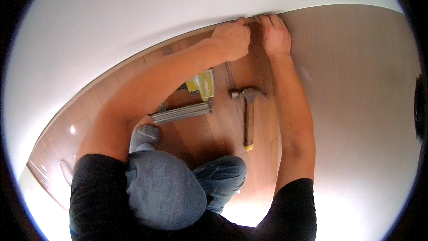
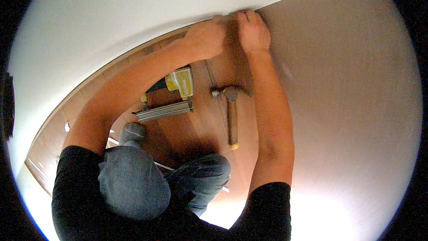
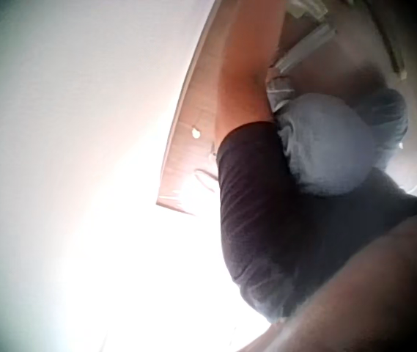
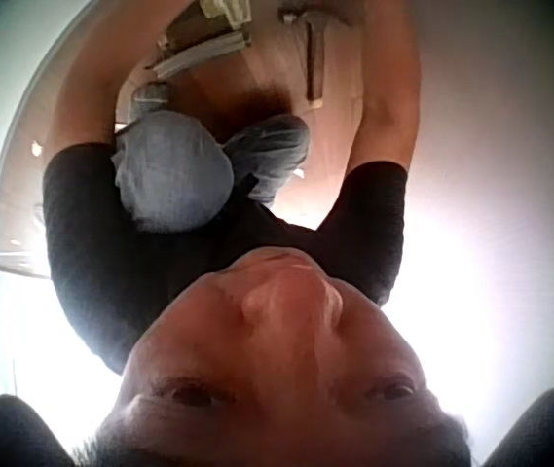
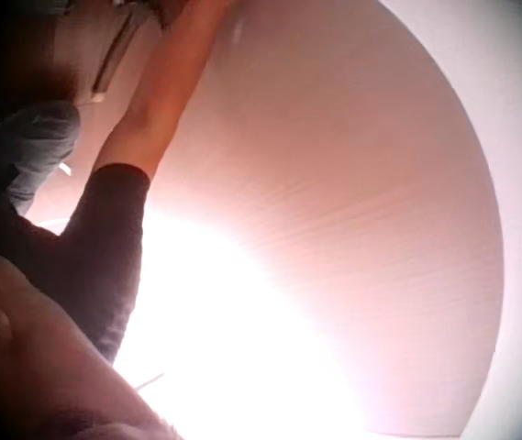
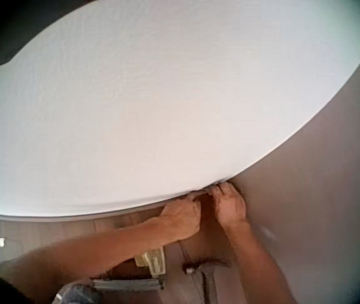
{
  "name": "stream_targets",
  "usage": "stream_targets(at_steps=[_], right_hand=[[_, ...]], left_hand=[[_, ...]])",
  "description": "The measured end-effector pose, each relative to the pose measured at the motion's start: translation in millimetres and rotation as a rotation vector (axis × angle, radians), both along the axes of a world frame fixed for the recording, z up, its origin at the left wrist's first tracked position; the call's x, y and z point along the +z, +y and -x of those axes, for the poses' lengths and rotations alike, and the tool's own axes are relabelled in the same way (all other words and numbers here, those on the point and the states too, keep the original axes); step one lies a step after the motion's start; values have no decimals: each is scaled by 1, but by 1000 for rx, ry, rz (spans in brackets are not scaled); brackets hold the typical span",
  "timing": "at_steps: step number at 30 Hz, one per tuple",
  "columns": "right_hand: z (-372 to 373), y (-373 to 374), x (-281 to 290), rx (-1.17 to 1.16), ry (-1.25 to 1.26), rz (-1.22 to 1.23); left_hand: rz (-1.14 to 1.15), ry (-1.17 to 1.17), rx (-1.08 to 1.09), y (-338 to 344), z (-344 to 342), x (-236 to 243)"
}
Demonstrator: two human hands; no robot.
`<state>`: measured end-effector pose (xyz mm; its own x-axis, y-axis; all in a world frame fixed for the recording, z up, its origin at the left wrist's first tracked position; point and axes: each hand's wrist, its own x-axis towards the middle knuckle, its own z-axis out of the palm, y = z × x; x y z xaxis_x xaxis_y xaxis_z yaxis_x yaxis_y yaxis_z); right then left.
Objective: The person installs wooden baseboards along the wall of a room. They use a hammer to tap the trim into position and a pneumatic nail gun to fasten the boards to the wall, handling small wooden blocks and thin strips of wood.
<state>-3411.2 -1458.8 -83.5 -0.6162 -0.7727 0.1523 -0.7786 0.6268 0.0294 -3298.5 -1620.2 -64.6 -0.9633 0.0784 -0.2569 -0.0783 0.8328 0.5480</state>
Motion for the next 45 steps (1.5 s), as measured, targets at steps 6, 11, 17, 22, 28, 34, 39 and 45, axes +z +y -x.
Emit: stream_targets(at_steps=[6,11,17,22,28,34,39,45], right_hand=[[4,2,-7,41,27,56],[1,-7,-3,-32,12,-10],[3,-6,-4,34,10,82],[8,-8,-2,96,25,93],[1,-14,0,109,34,40],[2,-21,4,111,43,-97],[-2,-14,-17,30,41,61],[8,-8,-19,62,10,73]], left_hand=[[44,96,-9,-5,5,-4],[8,-37,-37,-10,11,2],[-31,171,26,-10,8,-7],[4,73,-76,-13,11,-1],[16,8,-74,-15,9,7],[57,17,-51,-10,13,10],[44,137,-2,-16,14,-15],[3,76,-63,-19,14,-6]])
